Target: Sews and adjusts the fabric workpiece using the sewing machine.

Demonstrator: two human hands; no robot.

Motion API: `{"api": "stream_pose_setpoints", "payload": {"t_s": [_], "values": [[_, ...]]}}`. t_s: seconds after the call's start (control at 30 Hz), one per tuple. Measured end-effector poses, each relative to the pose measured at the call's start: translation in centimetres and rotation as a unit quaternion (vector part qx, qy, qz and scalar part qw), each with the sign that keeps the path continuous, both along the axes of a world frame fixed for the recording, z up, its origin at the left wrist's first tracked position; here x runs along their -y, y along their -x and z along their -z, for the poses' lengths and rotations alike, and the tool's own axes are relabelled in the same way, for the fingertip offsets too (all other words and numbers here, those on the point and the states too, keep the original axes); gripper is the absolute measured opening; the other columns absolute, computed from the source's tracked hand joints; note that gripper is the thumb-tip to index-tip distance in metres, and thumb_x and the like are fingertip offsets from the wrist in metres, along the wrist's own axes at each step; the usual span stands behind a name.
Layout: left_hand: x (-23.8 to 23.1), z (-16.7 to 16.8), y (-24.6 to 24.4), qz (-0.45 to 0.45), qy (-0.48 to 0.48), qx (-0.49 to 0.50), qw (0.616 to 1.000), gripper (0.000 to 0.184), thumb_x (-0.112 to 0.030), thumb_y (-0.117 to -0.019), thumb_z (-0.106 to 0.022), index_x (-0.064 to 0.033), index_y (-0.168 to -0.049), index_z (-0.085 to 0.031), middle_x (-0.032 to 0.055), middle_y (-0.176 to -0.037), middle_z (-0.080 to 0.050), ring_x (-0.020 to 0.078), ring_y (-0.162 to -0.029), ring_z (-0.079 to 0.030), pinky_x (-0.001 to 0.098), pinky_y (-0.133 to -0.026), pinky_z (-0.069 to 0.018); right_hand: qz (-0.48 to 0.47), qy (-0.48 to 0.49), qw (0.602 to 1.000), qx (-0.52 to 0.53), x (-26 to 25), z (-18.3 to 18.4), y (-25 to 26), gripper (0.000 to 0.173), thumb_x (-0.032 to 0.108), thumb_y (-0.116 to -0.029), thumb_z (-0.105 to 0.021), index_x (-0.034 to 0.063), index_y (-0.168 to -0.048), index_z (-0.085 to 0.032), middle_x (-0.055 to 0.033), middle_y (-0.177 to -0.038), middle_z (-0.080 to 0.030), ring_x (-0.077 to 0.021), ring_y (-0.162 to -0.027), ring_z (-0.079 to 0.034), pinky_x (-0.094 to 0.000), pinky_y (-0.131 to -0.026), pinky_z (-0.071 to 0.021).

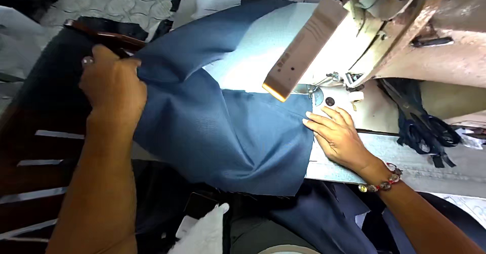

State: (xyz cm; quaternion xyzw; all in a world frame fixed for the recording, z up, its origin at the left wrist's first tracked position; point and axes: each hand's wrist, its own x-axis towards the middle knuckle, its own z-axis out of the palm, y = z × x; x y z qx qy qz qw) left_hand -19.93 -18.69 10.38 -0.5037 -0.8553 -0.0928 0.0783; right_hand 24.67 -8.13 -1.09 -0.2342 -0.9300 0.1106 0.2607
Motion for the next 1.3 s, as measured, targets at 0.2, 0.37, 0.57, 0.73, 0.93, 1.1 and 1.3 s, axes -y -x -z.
{"api": "stream_pose_setpoints", "payload": {"t_s": [0.2,0.37,0.57,0.73,0.93,1.1,1.3], "values": [[2.2,1.7,-9.0,0.114,-0.093,-0.049,0.988,0.040,-0.002,-0.1024,-0.040,0.0025,-0.137,-0.059,0.0336,-0.147,-0.048,0.0573,-0.143,-0.034,0.0751,-0.113,-0.0231,-0.004,-0.008,0.999,0.035,0.3,0.0,-0.1,0.043,0.028,-0.1064,-0.039,0.0164,-0.132,-0.071,-0.0069,-0.143,-0.063,-0.0398,-0.139,-0.050,-0.0635,-0.114,-0.0307],[-1.5,8.3,-12.8,0.217,0.058,0.099,0.969,0.063,-0.058,-0.1049,-0.030,-0.0271,-0.159,-0.041,0.0122,-0.167,-0.031,0.0553,-0.152,-0.017,0.0864,-0.107,-0.0042,0.004,-0.008,0.999,0.053,0.5,-0.2,-0.1,0.044,0.029,-0.1068,-0.038,0.0180,-0.134,-0.069,-0.0062,-0.145,-0.062,-0.0401,-0.139,-0.050,-0.0653,-0.114,-0.0294],[-2.7,5.6,-14.0,0.163,0.159,0.070,0.971,0.061,-0.049,-0.1075,-0.038,-0.0199,-0.162,-0.035,0.0189,-0.170,-0.019,0.0582,-0.152,-0.009,0.0843,-0.110,-0.0025,0.032,0.021,0.999,0.039,0.4,-0.6,0.0,0.045,0.029,-0.1059,-0.038,0.0147,-0.140,-0.064,-0.0058,-0.145,-0.062,-0.0393,-0.141,-0.049,-0.0649,-0.116,-0.0278],[-5.4,6.7,-18.9,0.450,-0.080,0.108,0.883,0.027,-0.017,-0.1010,-0.056,-0.0085,-0.116,-0.077,0.0153,-0.126,-0.070,0.0386,-0.128,-0.059,0.0601,-0.107,-0.0415,0.108,0.056,0.992,0.038,0.3,-0.8,0.2,0.044,0.023,-0.1027,-0.040,0.0116,-0.135,-0.067,-0.0160,-0.147,-0.058,-0.0490,-0.142,-0.043,-0.0708,-0.115,-0.0244],[-8.5,8.1,-19.8,0.492,-0.015,0.214,0.844,0.015,-0.022,-0.0933,-0.070,-0.0079,-0.093,-0.075,0.0105,-0.091,-0.067,0.0308,-0.097,-0.061,0.0473,-0.082,-0.0415,0.109,0.047,0.991,0.055,0.4,-0.7,0.4,0.043,0.024,-0.1015,-0.042,0.0173,-0.133,-0.070,-0.0142,-0.147,-0.058,-0.0485,-0.144,-0.039,-0.0716,-0.116,-0.0208],[-9.5,6.7,-20.3,0.471,0.090,0.243,0.843,0.017,-0.017,-0.0965,-0.067,-0.0034,-0.087,-0.069,0.0125,-0.089,-0.062,0.0315,-0.096,-0.058,0.0503,-0.084,-0.0379,0.108,0.047,0.991,0.055,0.4,-0.8,0.4,0.042,0.024,-0.1015,-0.042,0.0171,-0.133,-0.070,-0.0146,-0.147,-0.058,-0.0491,-0.145,-0.039,-0.0718,-0.116,-0.0209],[-9.9,6.2,-20.8,0.454,0.132,0.230,0.851,0.019,-0.017,-0.1006,-0.063,-0.0007,-0.092,-0.067,0.0161,-0.092,-0.061,0.0355,-0.098,-0.058,0.0531,-0.084,-0.0403,0.108,0.044,0.992,0.053,0.4,-0.7,0.5,0.042,0.024,-0.1007,-0.044,0.0165,-0.132,-0.071,-0.0159,-0.147,-0.058,-0.0489,-0.145,-0.039,-0.0705,-0.117,-0.0217]]}}
